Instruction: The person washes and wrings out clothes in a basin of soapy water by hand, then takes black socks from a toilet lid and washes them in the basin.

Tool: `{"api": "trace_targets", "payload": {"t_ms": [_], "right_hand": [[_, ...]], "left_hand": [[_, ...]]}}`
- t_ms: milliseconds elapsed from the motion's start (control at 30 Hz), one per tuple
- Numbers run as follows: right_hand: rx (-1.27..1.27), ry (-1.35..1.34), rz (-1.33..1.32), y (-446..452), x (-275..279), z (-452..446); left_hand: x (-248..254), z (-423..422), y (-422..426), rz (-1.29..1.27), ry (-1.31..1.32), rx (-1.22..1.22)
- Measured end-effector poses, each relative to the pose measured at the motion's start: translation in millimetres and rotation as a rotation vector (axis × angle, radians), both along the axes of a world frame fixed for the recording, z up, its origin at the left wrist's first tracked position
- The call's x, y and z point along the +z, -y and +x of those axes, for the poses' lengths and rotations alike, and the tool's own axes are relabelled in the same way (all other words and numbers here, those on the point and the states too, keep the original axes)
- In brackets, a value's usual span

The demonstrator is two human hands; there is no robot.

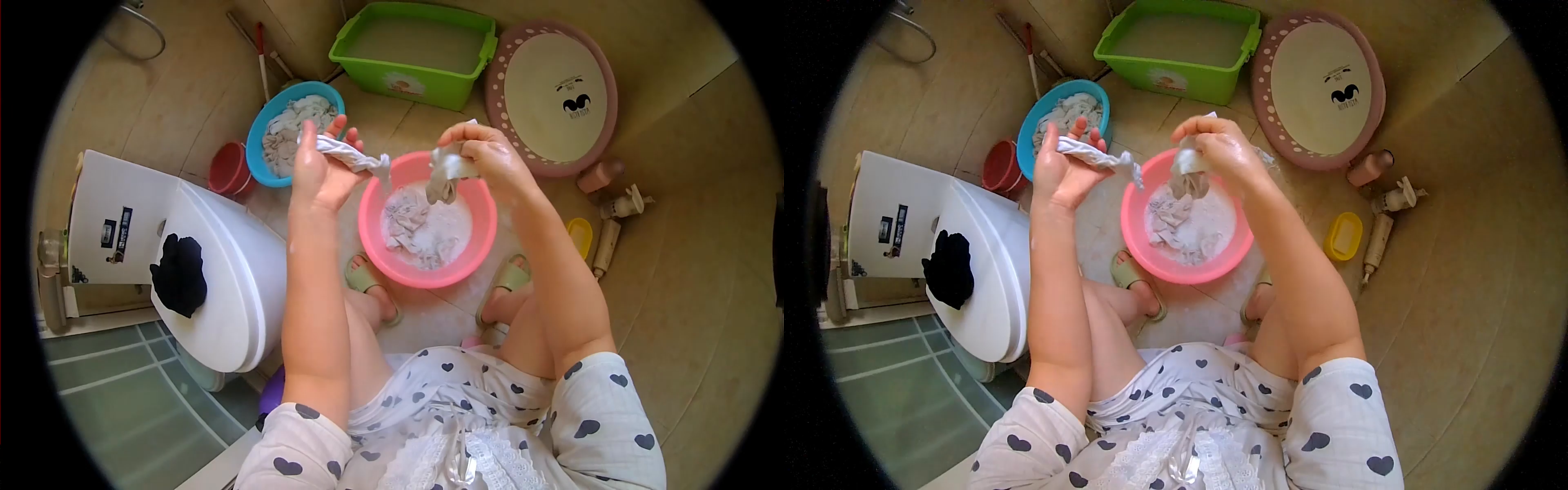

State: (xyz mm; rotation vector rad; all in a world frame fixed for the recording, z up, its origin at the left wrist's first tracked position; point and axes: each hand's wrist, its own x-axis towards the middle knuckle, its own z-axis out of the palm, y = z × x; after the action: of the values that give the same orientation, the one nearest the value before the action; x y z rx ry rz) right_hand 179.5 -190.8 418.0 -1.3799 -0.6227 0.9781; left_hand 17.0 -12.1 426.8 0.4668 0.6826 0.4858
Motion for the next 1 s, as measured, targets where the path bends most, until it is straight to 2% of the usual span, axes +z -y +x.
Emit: {"api": "trace_targets", "payload": {"t_ms": [133, 200, 267, 400, 433, 533, 567, 633, 667, 800, 900, 1000], "right_hand": [[-0.053, -0.159, -0.136, -4, -5, -13], [-0.084, -0.421, -0.152, -15, -21, -17], [-0.064, -0.678, -0.107, -18, -37, -18], [-0.084, -0.851, -0.039, -24, -20, -35], [-0.097, -0.827, 0.024, -27, -21, -37], [-0.129, -0.75, 0.237, -37, -28, -35], [-0.184, -0.671, 0.232, -38, -29, -29], [-0.295, -0.51, 0.223, -34, -22, -18], [-0.275, -0.474, 0.221, -29, -17, -13], [-0.257, -0.264, 0.183, -20, -1, -8], [-0.192, -0.191, 0.162, -17, 10, -9], [-0.135, 0.085, 0.149, -23, 6, -12]], "left_hand": [[6, -1, 5, -0.088, 0.467, 0.035], [9, 4, 14, -0.085, 0.681, 0.013], [10, 9, 23, -0.149, 0.771, -0.069], [9, 12, 33, -0.215, 0.822, -0.163], [8, 13, 34, -0.228, 0.83, -0.192], [10, 8, 32, -0.185, 0.587, -0.093], [11, 6, 27, -0.175, 0.496, -0.059], [-24, -10, -20, 0.055, 0.243, -0.05], [-16, -12, -15, 0.094, 0.135, 0.079], [-5, -14, -13, 0.249, -0.142, 0.054], [-7, -2, 10, 0.778, -0.641, 0.232], [0, 0, 16, 1.064, -0.417, 0.008]]}}
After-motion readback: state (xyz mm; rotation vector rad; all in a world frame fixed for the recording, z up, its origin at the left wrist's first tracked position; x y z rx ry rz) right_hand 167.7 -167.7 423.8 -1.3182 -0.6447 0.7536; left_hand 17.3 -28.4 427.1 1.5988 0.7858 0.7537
